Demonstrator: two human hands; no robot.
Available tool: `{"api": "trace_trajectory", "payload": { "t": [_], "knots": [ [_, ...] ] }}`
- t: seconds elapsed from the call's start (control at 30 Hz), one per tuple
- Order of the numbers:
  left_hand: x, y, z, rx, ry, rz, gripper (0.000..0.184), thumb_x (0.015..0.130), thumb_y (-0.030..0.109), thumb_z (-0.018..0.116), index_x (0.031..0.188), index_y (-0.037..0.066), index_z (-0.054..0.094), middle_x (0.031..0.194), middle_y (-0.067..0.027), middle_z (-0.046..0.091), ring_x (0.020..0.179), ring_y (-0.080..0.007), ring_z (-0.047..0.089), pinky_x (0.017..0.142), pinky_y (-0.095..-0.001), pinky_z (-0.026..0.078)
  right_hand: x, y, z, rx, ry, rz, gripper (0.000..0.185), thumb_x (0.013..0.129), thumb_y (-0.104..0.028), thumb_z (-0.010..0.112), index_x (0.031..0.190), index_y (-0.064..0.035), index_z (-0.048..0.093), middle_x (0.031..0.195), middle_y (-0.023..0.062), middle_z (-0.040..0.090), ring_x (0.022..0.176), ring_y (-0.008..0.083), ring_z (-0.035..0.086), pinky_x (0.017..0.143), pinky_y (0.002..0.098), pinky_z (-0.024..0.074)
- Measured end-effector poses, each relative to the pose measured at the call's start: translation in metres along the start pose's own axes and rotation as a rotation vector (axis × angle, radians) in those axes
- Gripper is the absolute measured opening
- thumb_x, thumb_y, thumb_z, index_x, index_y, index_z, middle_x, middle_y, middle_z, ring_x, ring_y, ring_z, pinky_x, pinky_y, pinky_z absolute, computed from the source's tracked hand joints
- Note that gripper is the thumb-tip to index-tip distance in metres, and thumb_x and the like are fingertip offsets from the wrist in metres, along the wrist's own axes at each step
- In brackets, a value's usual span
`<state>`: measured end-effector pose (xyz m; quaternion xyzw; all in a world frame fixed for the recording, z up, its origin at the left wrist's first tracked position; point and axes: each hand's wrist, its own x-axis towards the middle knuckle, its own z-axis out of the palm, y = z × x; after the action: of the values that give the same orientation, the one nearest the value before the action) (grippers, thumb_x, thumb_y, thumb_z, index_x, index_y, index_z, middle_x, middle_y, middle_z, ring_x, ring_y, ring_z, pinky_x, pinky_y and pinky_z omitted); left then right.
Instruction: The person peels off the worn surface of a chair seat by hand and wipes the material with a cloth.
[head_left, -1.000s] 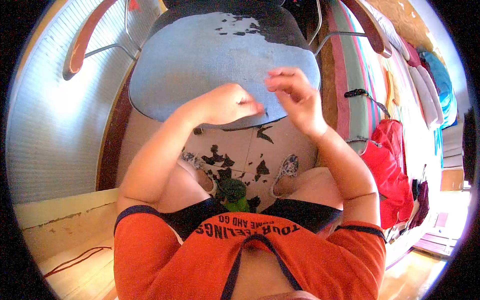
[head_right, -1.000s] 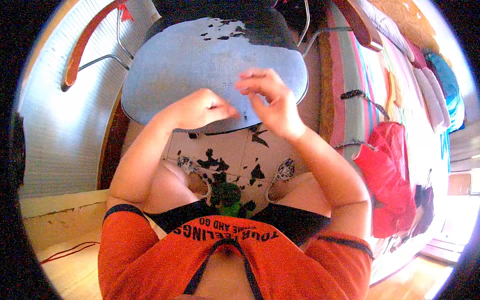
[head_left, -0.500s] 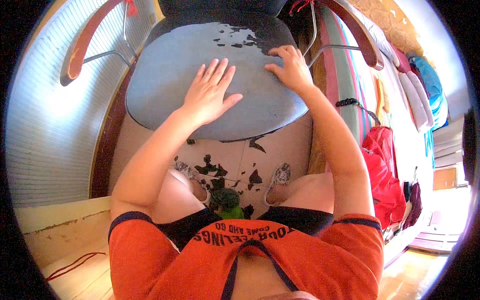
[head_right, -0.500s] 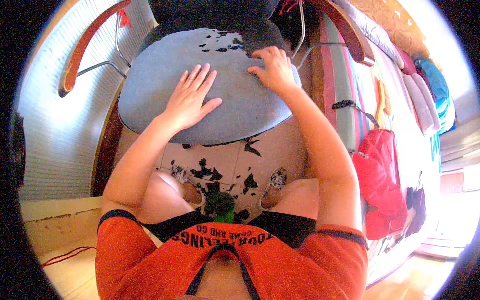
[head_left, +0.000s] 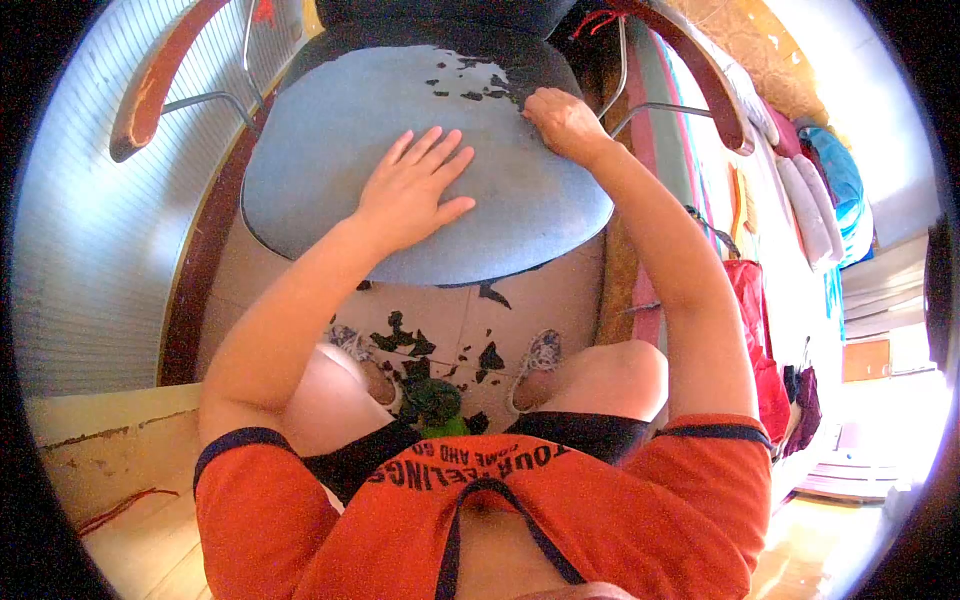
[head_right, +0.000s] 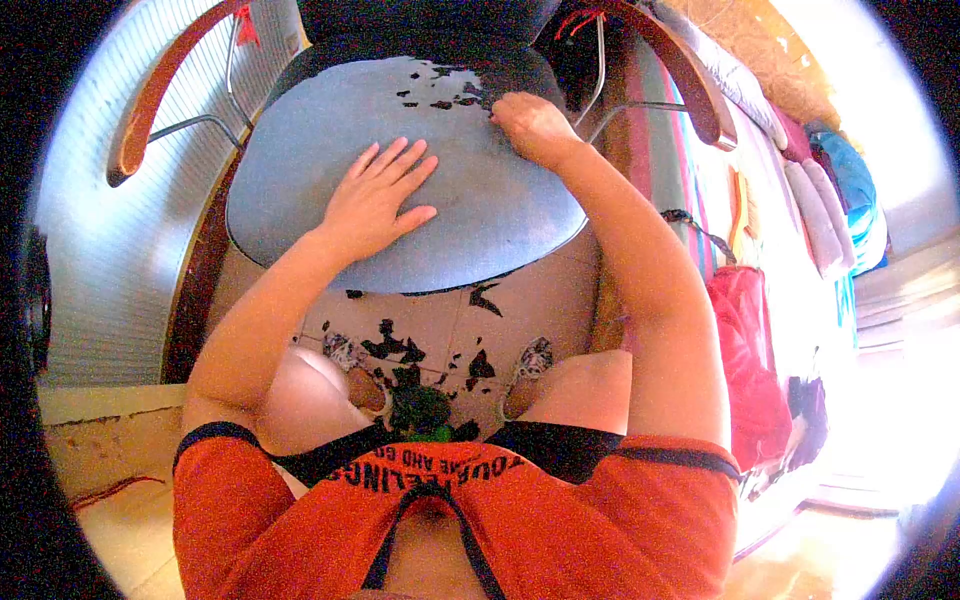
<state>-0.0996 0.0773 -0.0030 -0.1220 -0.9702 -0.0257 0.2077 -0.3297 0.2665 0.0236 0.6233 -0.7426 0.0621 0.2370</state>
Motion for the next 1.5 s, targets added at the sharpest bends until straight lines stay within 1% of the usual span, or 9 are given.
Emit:
{"api": "trace_trajectory", "payload": {
  "t": [0.1,0.37,0.43,0.47,0.6,0.7,0.83,1.1,1.5],
  "knots": [
    [0.001,0.001,-0.001,0.015,0.018,-0.020,0.060,0.089,0.047,0.048,0.138,0.014,0.038,0.147,-0.0083,0.032,0.136,-0.0262,0.026,0.112,-0.0434,0.018,-0.003,0.005,0.005,-0.001,0.084,0.028,0.012,0.086,-0.015,0.053,0.086,-0.0034,0.054,0.084,0.0166,0.057,0.086,0.0353,0.057,0.077,0.0449,0.0464],
    [-0.001,-0.002,0.004,-0.034,0.044,-0.016,0.059,0.087,0.046,0.052,0.137,0.015,0.041,0.144,-0.0082,0.035,0.135,-0.0265,0.029,0.111,-0.0435,0.019,-0.007,0.028,0.012,0.225,0.572,1.057,0.025,0.086,-0.023,0.053,0.093,0.0002,0.059,0.091,0.0270,0.062,0.087,0.0445,0.058,0.078,0.0488,0.0453],
    [0.002,-0.005,0.003,-0.054,0.028,-0.033,0.057,0.087,0.045,0.052,0.135,0.015,0.043,0.143,-0.0078,0.038,0.134,-0.0264,0.030,0.111,-0.0436,0.020,-0.005,0.027,-0.010,0.334,0.522,1.167,0.022,0.086,-0.017,0.049,0.093,0.0021,0.059,0.089,0.0255,0.063,0.079,0.0378,0.062,0.071,0.0448,0.0486],
    [0.001,-0.001,0.005,-0.075,0.007,-0.043,0.055,0.087,0.044,0.053,0.133,0.016,0.046,0.142,-0.0074,0.040,0.134,-0.0264,0.031,0.111,-0.0438,0.021,-0.007,0.026,-0.012,1.016,0.770,1.132,0.020,0.088,-0.013,0.045,0.092,0.0038,0.056,0.080,0.0172,0.063,0.066,0.0257,0.061,0.061,0.0365,0.0501],
    [0.001,-0.003,0.005,-0.078,0.029,-0.048,0.053,0.086,0.044,0.054,0.131,0.016,0.049,0.140,-0.0061,0.042,0.133,-0.0260,0.033,0.110,-0.0442,0.022,-0.028,-0.001,-0.023,0.993,0.971,1.088,0.018,0.092,-0.015,0.044,0.091,0.0013,0.051,0.068,0.0049,0.051,0.058,0.0152,0.050,0.054,0.0292,0.0481],
    [-0.003,-0.003,0.005,-0.087,0.016,-0.054,0.053,0.086,0.044,0.053,0.131,0.016,0.049,0.141,-0.0053,0.041,0.133,-0.0255,0.032,0.110,-0.0444,0.022,-0.065,-0.006,-0.059,0.050,0.647,0.945,0.029,0.093,-0.032,0.048,0.094,-0.0042,0.054,0.084,0.0176,0.064,0.076,0.0343,0.062,0.065,0.0440,0.0479],
    [-0.005,-0.001,0.003,-0.036,0.042,-0.062,0.054,0.088,0.044,0.051,0.133,0.015,0.047,0.142,-0.0065,0.039,0.134,-0.0252,0.030,0.111,-0.0442,0.020,-0.092,-0.021,-0.084,-0.041,-0.301,1.130,0.036,0.088,-0.045,0.052,0.098,-0.0116,0.063,0.098,0.0179,0.065,0.095,0.0374,0.061,0.080,0.0428,0.0473],
    [-0.005,0.001,-0.006,-0.017,0.022,-0.050,0.055,0.090,0.043,0.048,0.136,0.014,0.043,0.145,-0.0072,0.035,0.135,-0.0263,0.029,0.111,-0.0444,0.019,-0.056,0.003,-0.022,0.097,0.090,0.903,0.047,0.075,-0.050,0.066,0.095,-0.0081,0.065,0.097,0.0136,0.064,0.095,0.0330,0.061,0.082,0.0412,0.0479],
    [-0.001,0.002,-0.005,-0.050,0.038,-0.033,0.054,0.090,0.041,0.049,0.135,0.014,0.043,0.144,-0.0082,0.036,0.134,-0.0271,0.031,0.111,-0.0454,0.020,-0.054,0.015,-0.015,-0.186,0.015,0.890,0.026,0.091,-0.026,0.046,0.086,-0.0039,0.057,0.092,0.0165,0.063,0.085,0.0373,0.061,0.074,0.0472,0.0486]
  ]
}}
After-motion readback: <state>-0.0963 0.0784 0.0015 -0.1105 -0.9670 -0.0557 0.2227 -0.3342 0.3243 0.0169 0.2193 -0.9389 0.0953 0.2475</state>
